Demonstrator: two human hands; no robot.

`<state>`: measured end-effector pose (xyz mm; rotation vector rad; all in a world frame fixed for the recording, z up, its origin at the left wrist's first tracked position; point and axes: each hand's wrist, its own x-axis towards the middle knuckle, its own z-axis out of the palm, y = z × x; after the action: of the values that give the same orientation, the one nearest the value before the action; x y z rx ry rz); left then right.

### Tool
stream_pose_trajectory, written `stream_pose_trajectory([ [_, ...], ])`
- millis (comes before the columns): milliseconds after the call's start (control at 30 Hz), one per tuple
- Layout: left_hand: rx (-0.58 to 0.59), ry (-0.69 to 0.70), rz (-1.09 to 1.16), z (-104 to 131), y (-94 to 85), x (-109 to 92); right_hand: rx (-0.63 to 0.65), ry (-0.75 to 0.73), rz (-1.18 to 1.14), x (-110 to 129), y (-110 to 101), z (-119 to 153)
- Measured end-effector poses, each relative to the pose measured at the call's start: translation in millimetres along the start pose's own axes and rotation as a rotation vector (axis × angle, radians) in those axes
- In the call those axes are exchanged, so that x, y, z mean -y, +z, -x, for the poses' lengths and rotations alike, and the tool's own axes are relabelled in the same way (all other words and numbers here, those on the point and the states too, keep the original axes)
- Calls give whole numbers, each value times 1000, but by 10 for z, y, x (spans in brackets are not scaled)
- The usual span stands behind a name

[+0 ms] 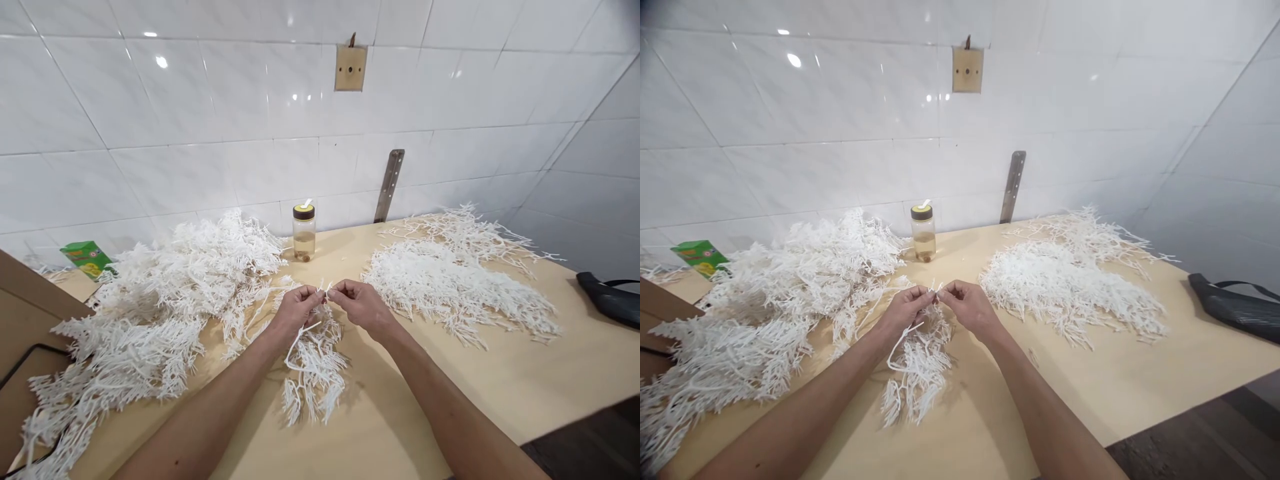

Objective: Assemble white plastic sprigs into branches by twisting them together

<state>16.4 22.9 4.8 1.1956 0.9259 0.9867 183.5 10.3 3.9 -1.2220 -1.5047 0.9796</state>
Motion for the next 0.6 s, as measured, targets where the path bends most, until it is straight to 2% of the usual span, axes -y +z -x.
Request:
stream_pose_trajectory([
  [100, -36, 13, -84, -2, -6, 25, -49, -9, 16, -40, -17, -13],
  [167, -55, 0, -93, -5, -10, 20, -36, 20, 11, -50, -41, -5],
  [333, -83, -38, 56, 7, -6, -79, 187, 90, -47, -22, -50, 56],
  [400, -97, -29, 71, 19, -3, -123, 225, 100, -86, -3, -31, 73],
  [600, -111, -60, 21, 13, -33, -133, 195, 61, -84, 10, -24, 75],
])
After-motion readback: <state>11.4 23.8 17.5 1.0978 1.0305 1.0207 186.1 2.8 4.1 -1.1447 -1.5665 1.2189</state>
